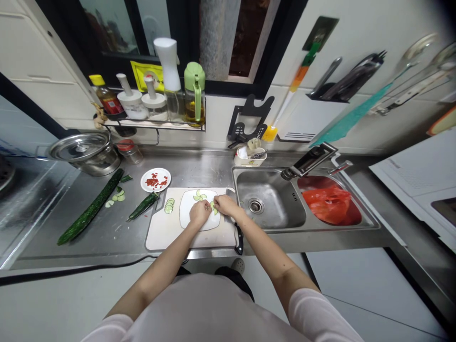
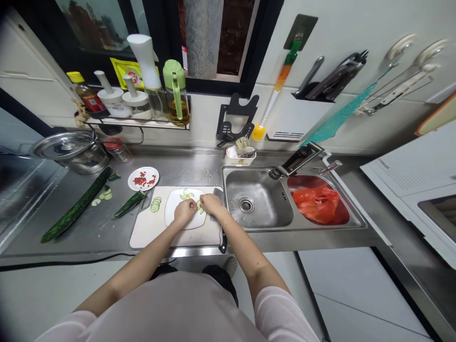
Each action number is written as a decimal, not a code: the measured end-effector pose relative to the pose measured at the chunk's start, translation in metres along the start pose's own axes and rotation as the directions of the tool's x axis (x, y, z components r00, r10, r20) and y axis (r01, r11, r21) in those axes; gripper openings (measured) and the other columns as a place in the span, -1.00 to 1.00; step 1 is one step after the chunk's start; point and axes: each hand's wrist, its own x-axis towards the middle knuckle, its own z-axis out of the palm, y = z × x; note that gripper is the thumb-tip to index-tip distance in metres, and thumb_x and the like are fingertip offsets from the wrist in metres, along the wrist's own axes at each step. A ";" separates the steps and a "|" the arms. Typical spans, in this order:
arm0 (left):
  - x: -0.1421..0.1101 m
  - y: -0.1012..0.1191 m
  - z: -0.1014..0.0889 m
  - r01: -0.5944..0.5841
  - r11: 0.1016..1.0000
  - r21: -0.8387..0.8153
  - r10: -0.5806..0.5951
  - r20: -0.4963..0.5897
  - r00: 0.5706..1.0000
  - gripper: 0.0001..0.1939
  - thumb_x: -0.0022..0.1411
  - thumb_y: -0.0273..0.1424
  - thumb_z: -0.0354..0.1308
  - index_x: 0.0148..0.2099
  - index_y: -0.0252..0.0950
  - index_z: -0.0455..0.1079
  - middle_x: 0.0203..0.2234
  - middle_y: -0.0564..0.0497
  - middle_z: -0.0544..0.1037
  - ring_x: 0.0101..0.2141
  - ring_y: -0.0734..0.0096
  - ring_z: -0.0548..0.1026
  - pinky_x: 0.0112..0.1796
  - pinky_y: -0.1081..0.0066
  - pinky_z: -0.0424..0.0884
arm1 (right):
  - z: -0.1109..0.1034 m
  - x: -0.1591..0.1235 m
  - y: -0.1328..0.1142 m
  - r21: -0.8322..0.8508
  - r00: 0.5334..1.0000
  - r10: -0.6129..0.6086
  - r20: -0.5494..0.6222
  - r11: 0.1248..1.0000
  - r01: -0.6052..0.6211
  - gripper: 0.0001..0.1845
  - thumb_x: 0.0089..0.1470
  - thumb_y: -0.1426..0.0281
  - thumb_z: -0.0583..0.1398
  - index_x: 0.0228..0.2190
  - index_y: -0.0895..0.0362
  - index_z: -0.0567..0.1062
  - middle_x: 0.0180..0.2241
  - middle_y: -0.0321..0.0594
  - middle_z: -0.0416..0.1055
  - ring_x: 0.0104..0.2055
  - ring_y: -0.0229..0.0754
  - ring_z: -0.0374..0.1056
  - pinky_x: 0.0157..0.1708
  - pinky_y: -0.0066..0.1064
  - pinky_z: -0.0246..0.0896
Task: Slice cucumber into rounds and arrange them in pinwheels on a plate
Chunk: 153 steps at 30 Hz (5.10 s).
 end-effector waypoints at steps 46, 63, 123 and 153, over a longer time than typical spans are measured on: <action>0.009 0.003 0.005 -0.012 0.999 0.044 0.011 0.013 1.000 -0.86 0.16 -0.25 0.19 -0.27 -0.18 0.47 -0.25 0.03 0.53 -0.19 0.34 0.43 -0.29 0.44 0.25 | 0.029 -0.007 0.024 0.419 0.977 0.184 -0.110 0.900 -0.122 -0.95 0.05 0.41 0.16 -0.36 0.10 0.38 -0.50 -0.36 0.35 -0.46 -0.32 0.21 -0.45 -0.54 -0.05; 0.008 0.006 0.003 0.010 0.999 0.053 -0.012 0.034 0.999 -0.84 0.18 -0.24 0.18 -0.25 -0.18 0.47 -0.22 0.02 0.52 -0.18 0.34 0.43 -0.28 0.45 0.26 | 0.027 -0.013 0.027 0.399 0.973 0.212 -0.095 0.903 -0.158 -0.90 0.03 0.39 0.20 -0.35 0.12 0.41 -0.46 -0.36 0.39 -0.43 -0.33 0.23 -0.43 -0.54 -0.02; -0.038 -0.051 -0.052 0.015 0.979 -0.205 -0.083 -0.330 0.940 -0.82 0.20 -0.29 0.10 -0.25 -0.22 0.48 -0.37 0.02 0.53 -0.31 0.38 0.46 -0.26 0.44 0.29 | 0.036 -0.084 -0.045 0.598 0.854 0.253 -0.455 0.797 0.083 -0.69 0.10 0.22 0.04 -0.27 0.10 0.48 -0.49 -0.23 0.42 -0.45 -0.18 0.30 -0.43 -0.41 0.16; -0.027 -0.123 -0.068 0.361 0.932 0.037 -0.319 -0.391 0.863 -0.70 0.14 -0.16 0.13 -0.16 -0.23 0.43 -0.20 -0.14 0.54 -0.18 0.05 0.47 -0.22 0.24 0.31 | 0.050 -0.100 -0.048 0.536 0.898 0.172 -0.405 0.840 0.081 -0.71 0.14 0.25 0.02 -0.27 0.12 0.45 -0.51 -0.26 0.37 -0.44 -0.17 0.31 -0.44 -0.41 0.12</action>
